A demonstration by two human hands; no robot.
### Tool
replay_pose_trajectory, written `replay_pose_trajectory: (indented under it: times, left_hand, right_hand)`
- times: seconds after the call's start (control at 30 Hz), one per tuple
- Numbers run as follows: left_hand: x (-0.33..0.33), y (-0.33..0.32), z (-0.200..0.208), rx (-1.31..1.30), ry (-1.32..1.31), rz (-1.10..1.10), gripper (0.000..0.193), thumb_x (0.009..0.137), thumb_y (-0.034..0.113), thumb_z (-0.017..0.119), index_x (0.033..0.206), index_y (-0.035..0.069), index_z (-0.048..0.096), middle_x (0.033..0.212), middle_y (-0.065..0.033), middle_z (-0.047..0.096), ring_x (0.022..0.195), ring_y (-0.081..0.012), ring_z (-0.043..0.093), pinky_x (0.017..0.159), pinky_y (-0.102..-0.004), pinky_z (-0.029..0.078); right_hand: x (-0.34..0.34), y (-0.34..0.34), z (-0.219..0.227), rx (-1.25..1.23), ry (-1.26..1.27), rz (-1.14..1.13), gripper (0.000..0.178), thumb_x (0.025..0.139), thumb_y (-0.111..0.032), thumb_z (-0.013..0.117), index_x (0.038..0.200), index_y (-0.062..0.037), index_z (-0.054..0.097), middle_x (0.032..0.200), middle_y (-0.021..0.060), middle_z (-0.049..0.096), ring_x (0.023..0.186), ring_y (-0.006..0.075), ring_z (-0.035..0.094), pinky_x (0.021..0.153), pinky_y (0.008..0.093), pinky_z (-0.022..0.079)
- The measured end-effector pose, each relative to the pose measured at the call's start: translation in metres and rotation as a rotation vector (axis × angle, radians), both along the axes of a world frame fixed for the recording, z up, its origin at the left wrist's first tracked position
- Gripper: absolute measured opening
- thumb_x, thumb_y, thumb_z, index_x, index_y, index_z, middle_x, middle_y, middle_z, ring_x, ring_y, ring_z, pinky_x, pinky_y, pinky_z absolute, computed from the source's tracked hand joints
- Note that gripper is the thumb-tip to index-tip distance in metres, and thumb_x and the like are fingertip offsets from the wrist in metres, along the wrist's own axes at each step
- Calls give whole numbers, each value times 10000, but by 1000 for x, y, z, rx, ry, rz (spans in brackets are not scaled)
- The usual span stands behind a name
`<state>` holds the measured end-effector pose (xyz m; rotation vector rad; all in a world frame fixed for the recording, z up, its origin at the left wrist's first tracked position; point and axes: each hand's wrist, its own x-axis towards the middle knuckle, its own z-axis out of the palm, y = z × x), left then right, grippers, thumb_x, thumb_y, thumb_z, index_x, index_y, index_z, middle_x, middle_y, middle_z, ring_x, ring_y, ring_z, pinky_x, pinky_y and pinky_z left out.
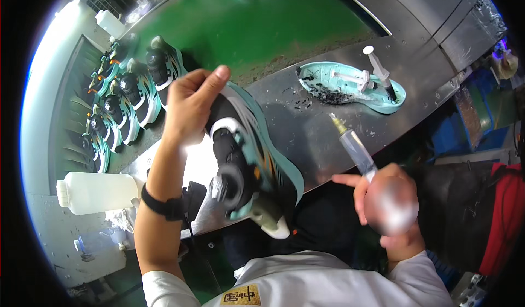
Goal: Applying adhesive to the seam of a sneaker outsole using a large syringe.
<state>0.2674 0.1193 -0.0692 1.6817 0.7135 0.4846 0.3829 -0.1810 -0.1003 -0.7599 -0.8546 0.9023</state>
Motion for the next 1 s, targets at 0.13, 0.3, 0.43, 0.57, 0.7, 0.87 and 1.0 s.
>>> replay_pose_trajectory:
  times: [0.13, 0.3, 0.43, 0.57, 0.7, 0.87, 1.0]
  left_hand:
    - [-11, -31, 35, 224, -343, -171, 493, 962, 341, 424, 765, -62, 628, 641, -47, 601, 562, -90, 535, 558, -218, 431]
    - [-14, -51, 48, 302, -440, -350, 715, 984, 421, 90, 687, -41, 546, 636, -200, 576, 503, -236, 573, 485, -309, 471]
    - [-16, -57, 48, 353, -588, -512, 770, 974, 440, 35, 681, -49, 554, 643, -214, 579, 483, -245, 581, 467, -312, 502]
    - [-15, -58, 46, 340, -575, -553, 807, 962, 471, 23, 702, -59, 573, 667, -216, 594, 498, -244, 590, 480, -305, 510]
    - [-9, -64, 50, 333, -570, -584, 823, 956, 487, 18, 710, -62, 579, 676, -213, 601, 516, -241, 597, 493, -299, 514]
    - [-10, -70, 49, 378, -539, -534, 813, 960, 476, 16, 703, -49, 581, 667, -202, 596, 519, -244, 594, 498, -303, 511]
    - [-15, -63, 46, 338, -498, -486, 758, 972, 447, 30, 696, -19, 560, 659, -191, 582, 517, -238, 575, 509, -316, 502]
  right_hand:
    - [-18, 9, 25, 104, 17, 208, 456, 597, -127, 693, 995, 37, 543, 761, 123, 564, 734, 231, 563, 801, 389, 426]
    - [-24, 29, 48, 160, -2, 324, 399, 592, -108, 753, 935, -50, 558, 716, 174, 586, 594, 223, 573, 980, 726, 54]
    - [-23, 33, 58, 238, -65, 434, 327, 615, -102, 740, 902, -53, 592, 749, 209, 593, 568, 222, 546, 820, 512, 441]
    - [-32, 22, 60, 111, 5, 301, 307, 620, -95, 732, 893, -49, 599, 767, 220, 598, 570, 218, 539, 611, 377, 460]
    - [-32, 7, 69, 21, -24, 234, 288, 631, -93, 723, 888, -49, 601, 770, 216, 601, 579, 219, 538, 562, 362, 447]
    - [-32, 16, 60, 224, -164, 202, 298, 799, -234, 641, 1018, -84, 508, 712, 129, 577, 556, 220, 558, 590, 352, 478]
    - [-16, 24, 43, 290, -269, 561, 309, 817, -331, 534, 948, -56, 587, 789, 70, 589, 659, 247, 555, 1022, 668, 155]
